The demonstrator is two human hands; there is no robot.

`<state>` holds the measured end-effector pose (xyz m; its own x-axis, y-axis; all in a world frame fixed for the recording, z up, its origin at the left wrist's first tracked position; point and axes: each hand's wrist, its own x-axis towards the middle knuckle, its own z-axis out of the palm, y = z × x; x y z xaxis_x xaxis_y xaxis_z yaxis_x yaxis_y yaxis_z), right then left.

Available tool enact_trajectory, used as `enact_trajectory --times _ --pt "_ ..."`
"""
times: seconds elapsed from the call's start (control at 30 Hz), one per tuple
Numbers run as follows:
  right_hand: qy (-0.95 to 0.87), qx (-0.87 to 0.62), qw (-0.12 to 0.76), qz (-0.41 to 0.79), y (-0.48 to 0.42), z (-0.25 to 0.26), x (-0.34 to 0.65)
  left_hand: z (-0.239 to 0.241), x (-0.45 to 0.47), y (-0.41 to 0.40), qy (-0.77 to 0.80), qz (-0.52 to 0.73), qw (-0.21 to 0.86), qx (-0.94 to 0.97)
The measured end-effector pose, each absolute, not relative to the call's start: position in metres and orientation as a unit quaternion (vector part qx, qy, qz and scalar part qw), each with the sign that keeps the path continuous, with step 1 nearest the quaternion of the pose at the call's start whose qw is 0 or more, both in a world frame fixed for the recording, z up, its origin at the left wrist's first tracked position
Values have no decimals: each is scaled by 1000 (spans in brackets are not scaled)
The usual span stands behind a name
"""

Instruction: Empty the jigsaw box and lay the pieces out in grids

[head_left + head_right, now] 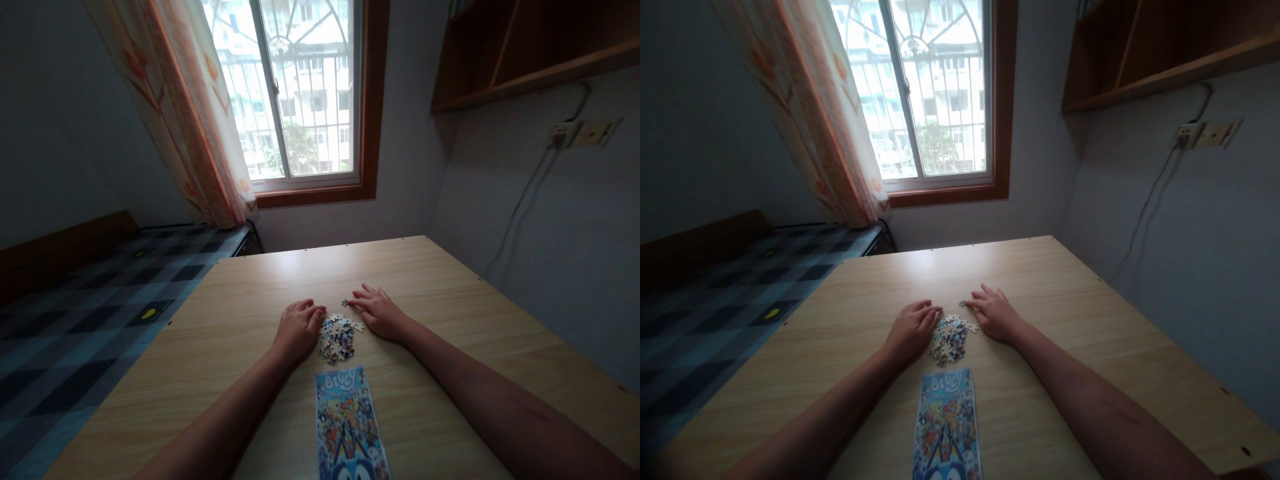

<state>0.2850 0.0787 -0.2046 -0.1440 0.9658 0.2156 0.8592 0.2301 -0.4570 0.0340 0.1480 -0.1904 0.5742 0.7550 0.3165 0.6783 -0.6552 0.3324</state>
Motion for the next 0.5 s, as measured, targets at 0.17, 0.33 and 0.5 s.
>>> enact_trajectory --times 0.17,0.33,0.5 --pt "-770 -585 224 123 77 -205 283 -187 44 151 393 214 100 889" --pt "-732 -578 334 135 82 -210 288 -187 62 164 359 246 127 891" --pt "-692 -584 402 132 83 -213 291 -190 76 176 329 256 134 899"
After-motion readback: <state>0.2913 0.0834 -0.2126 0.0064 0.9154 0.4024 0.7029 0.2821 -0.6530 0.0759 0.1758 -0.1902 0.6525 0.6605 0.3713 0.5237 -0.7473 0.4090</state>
